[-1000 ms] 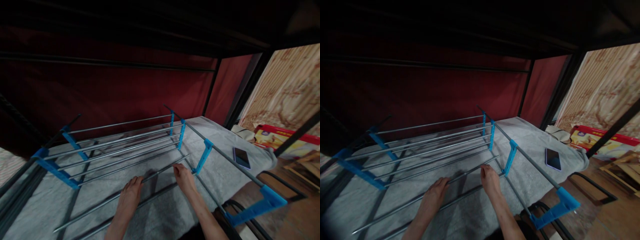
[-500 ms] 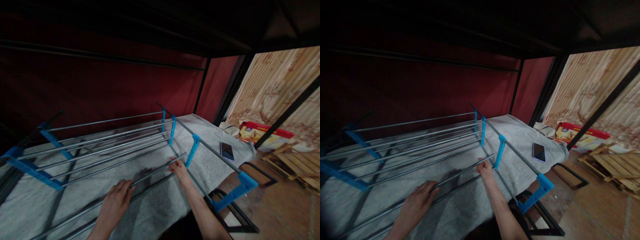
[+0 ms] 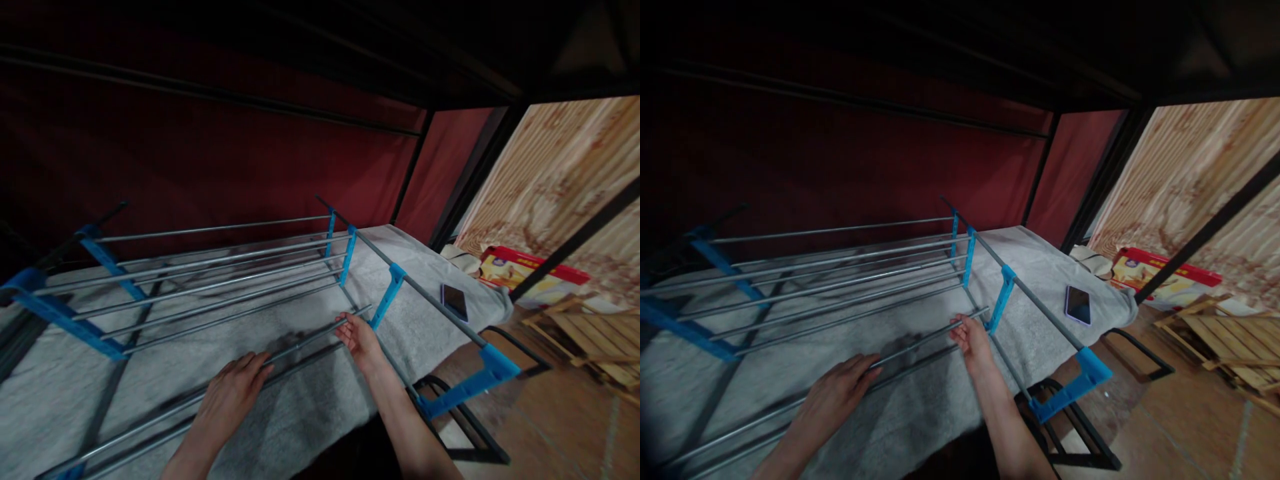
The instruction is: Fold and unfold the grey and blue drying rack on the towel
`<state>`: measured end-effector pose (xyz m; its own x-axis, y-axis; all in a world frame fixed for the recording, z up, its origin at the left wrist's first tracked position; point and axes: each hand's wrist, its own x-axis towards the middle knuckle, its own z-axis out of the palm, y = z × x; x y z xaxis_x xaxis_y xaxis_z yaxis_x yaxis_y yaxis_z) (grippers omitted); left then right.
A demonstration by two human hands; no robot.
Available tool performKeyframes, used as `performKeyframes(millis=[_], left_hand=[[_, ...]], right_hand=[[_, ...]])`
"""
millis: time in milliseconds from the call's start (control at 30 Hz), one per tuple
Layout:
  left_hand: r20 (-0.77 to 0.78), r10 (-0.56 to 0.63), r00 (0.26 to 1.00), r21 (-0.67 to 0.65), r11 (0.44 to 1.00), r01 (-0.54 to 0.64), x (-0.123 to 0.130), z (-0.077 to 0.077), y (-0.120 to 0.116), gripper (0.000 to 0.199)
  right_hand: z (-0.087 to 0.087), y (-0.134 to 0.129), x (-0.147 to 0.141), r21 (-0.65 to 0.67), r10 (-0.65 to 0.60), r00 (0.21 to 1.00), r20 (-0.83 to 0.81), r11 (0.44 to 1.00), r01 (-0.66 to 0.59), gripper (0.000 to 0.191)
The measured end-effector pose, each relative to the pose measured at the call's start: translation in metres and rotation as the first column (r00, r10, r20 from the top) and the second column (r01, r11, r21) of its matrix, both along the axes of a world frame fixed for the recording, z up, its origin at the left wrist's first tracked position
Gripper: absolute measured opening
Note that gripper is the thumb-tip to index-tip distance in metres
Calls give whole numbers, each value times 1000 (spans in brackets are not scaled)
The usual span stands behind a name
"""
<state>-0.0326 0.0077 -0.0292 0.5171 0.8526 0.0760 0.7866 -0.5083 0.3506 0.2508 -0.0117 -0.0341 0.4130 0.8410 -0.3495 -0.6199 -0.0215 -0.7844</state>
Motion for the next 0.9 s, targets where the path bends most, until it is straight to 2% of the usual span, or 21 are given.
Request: performKeyframes(millis=[100,233,367,467,567,667,700,733,800,867,900], left_hand=[[-4,-12,1000,-25,1000,12,4,0,-1,41],[-33,-10,999,-3,1000,10,11,7,-13,31],[-33,-5,999,54,999,7,15,11,-12,25],[-15,-18,1000,93,995,20,16,9,-9,26],[-9,-41,999,119,992,42,21,4,-11,26],[3,-72,997,145,987,71,27,-1,-14,25],[6,-85,996,157,984,83,28,-2,-15,24],[4,-95,995,171,981,93,29,-2,-15,24],[-9,-100,995,200,975,99,30,-2,-13,22],[-28,-84,996,224,971,88,29,0,-13,20],[-33,-74,997,228,970,80,29,2,-13,19]], right_hand=[[-2,0,4,-27,6,1000,8,1000,-6,15],[-9,-6,15,-50,81,996,23,996,-80,11],[-36,7,34,-91,125,980,157,990,-112,14],[-61,18,47,-103,212,935,283,976,-190,15],[-84,23,64,-133,267,881,391,963,-233,31],[-100,25,83,-207,375,735,564,927,-314,58],[-102,26,86,-230,402,696,595,915,-331,63],[-102,26,86,-236,405,689,601,914,-331,66],[-94,23,78,-205,340,761,552,940,-272,66],[-76,18,62,-168,260,829,494,965,-203,58],[-65,15,52,-154,260,832,491,965,-211,52]])
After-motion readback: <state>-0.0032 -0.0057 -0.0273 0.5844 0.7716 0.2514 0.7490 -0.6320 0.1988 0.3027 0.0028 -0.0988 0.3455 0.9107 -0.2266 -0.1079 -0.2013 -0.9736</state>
